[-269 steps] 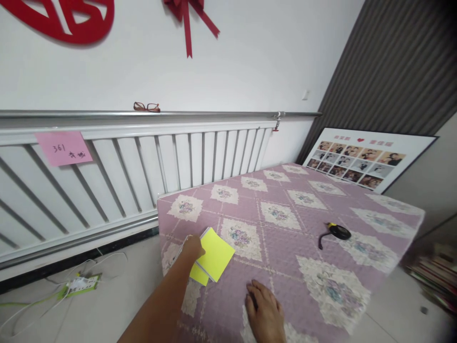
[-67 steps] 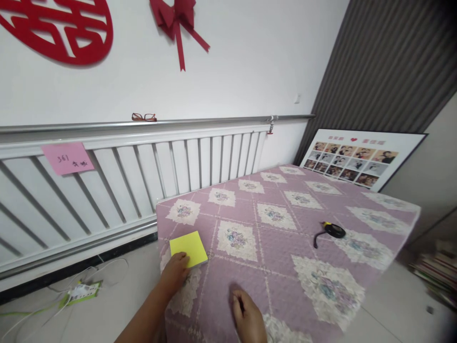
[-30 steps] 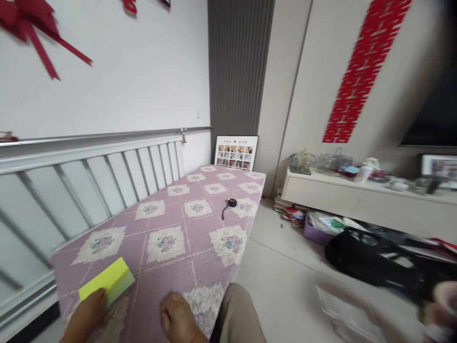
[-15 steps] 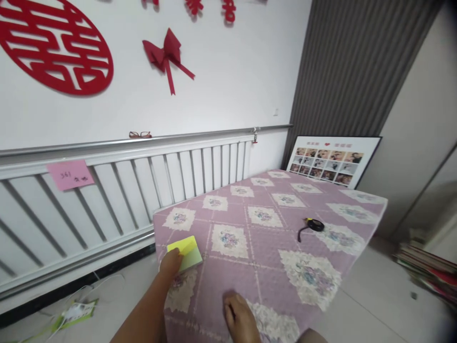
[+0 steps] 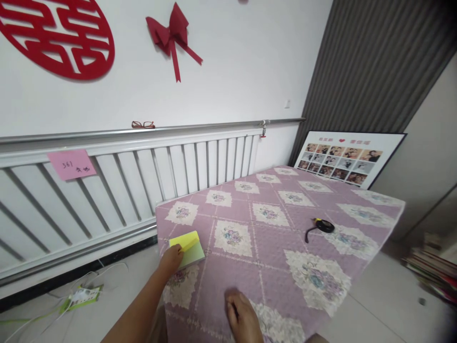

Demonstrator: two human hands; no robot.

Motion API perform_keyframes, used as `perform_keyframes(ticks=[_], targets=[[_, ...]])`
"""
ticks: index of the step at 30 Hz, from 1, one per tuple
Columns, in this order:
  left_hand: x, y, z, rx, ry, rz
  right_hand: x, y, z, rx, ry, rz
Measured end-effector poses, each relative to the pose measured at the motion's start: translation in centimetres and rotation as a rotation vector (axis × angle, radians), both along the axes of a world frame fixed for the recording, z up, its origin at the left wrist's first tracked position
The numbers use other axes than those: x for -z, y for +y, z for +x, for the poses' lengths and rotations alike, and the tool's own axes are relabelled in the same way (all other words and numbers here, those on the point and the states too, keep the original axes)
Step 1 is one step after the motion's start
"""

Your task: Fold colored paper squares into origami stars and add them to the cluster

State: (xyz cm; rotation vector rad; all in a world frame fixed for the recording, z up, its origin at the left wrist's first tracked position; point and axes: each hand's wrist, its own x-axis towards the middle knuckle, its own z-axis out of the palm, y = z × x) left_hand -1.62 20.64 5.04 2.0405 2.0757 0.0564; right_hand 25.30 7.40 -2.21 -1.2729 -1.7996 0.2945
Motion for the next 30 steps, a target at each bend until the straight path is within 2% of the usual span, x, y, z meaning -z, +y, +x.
perform_keyframes(ticks=[4,7,12,16,20,30], targets=[[-0.4,-2.9,1.8,0.076,-0.007,0.104,-0.1,-0.1,0.0,0.013,0.016,-0.026],[0.0,-6.0,4.0,0.175,-0.014,0.112,0.1,-0.2,0.0,0.063,0.045,-0.042],[2.6,-11.6,7.8,0.334,-0.039,0.025,0.9,-0.2,0.4,0.228,0.214,-0.083],[5.3,-14.7,9.6,0.396,-0.137,0.031,0.9,-0.4,0.6,0.222,0.298,-0.108],[6.6,-15.5,10.0,0.344,-0.12,0.021,0.8,-0.5,0.5,0.205,0.294,-0.105],[6.8,-15.4,9.9,0.353,-0.102,0.092,0.1,-0.7,0.4,0.153,0.264,-0.097]])
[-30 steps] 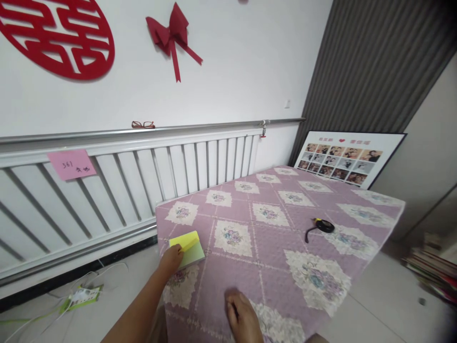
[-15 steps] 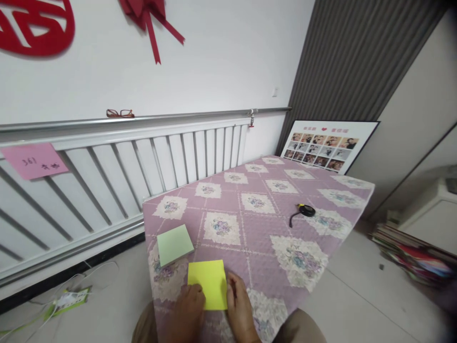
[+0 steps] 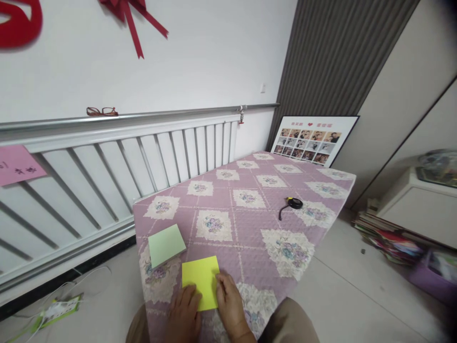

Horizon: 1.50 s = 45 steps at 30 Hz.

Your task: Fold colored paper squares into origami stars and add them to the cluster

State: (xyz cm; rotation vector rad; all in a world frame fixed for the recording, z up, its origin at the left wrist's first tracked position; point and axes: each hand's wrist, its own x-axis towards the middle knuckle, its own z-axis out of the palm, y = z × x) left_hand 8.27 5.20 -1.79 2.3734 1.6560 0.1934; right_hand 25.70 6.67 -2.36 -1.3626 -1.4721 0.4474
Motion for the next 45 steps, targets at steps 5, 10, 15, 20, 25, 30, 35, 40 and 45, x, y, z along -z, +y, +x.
perform_keyframes(ticks=[5,10,15,20,25,30,35,40,45], targets=[[0.26,-0.03,0.03,-0.018,-0.002,0.0,-0.24,0.04,-0.06,-0.022,-0.009,0.0],[-0.18,0.02,0.13,-0.025,-0.002,-0.034,-0.37,0.02,-0.1,-0.038,-0.019,0.002],[0.0,0.03,0.03,-0.023,-0.004,-0.031,-0.58,-0.04,-0.18,-0.045,-0.02,0.007],[0.03,0.02,-0.03,-0.012,-0.027,-0.01,-0.61,0.03,-0.21,-0.051,-0.019,0.016],[-0.48,-0.05,0.12,-0.033,-0.005,-0.048,-0.76,0.01,-0.21,-0.061,-0.023,0.011],[-0.39,-0.17,-0.03,-0.016,-0.03,-0.04,-0.79,-0.03,-0.18,-0.067,-0.027,0.003],[-0.1,-0.16,-0.03,-0.024,-0.029,-0.036,-0.86,-0.04,-0.18,-0.067,-0.029,-0.004],[-0.27,-0.02,0.1,-0.003,-0.018,-0.008,-0.91,-0.03,-0.22,-0.066,-0.038,0.001],[-0.68,0.02,0.11,-0.024,-0.018,-0.04,-0.79,-0.03,-0.2,-0.06,-0.048,0.006]])
